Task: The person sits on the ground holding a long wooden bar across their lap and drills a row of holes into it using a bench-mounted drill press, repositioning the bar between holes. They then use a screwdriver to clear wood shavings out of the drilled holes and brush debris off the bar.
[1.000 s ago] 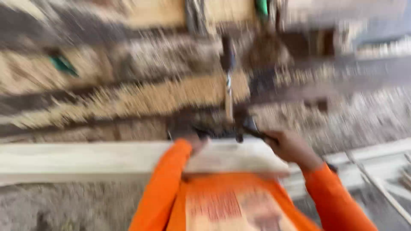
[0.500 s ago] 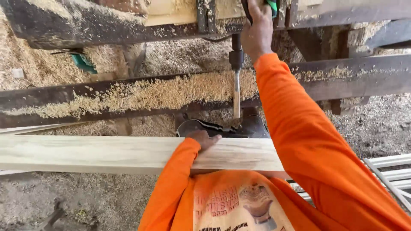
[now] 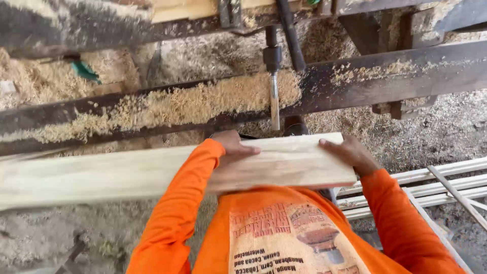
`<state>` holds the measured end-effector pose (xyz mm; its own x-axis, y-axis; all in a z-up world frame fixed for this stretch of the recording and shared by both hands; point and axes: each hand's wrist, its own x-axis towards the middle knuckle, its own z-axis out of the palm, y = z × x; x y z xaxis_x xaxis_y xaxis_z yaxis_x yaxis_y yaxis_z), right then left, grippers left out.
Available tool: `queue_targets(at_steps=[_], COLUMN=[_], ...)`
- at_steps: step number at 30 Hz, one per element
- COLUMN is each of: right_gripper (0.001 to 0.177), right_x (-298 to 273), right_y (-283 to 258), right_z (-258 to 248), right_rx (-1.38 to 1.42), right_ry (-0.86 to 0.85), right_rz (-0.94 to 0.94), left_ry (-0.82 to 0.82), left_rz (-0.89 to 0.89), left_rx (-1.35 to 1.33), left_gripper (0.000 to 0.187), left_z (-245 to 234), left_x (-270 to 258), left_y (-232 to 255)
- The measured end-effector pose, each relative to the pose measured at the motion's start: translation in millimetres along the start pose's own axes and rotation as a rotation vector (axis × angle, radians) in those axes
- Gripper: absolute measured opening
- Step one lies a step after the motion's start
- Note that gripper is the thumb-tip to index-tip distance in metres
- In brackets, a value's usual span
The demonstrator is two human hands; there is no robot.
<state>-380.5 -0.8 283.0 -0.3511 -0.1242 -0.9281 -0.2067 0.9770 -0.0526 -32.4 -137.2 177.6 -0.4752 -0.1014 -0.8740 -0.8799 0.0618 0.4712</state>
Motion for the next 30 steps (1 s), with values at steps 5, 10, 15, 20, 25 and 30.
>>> queue_targets(at_steps=[5, 10, 15, 20, 25, 30], right_gripper=[0.063, 0.076, 0.07, 0.066, 0.059, 0.032], right_x=[-16, 9, -1, -1, -4, 56], right_y=[-7, -15, -23, -36, -137, -270], right_z=[-15, -21, -25, -12, -54, -40], right_rx=[-0.037, 0.058, -0.15, -0.369, -0.439, -0.308], right_ry=[0.072, 0.116, 0.131, 0.33, 0.271, 0.68], right_rz=[-0.598, -1.003, -0.995, -1.094, -1.265, -1.49], left_ry=[-0.52, -0.241, 0.268, 0.819, 0.715, 0.787], left_rz=[0.06, 0.249, 0.163, 0.268, 0.211, 0.267], left_rx=[-0.367, 0.102, 0.28, 0.24, 0.235, 0.244], left_gripper=[0.075, 0.07, 0.062, 0.053, 0.062, 0.058], left_z=[-22, -60, -26, 24, 11, 23], left_x=[30, -15, -47, -36, -22, -18], left_y=[-9, 15, 29, 3, 12, 9])
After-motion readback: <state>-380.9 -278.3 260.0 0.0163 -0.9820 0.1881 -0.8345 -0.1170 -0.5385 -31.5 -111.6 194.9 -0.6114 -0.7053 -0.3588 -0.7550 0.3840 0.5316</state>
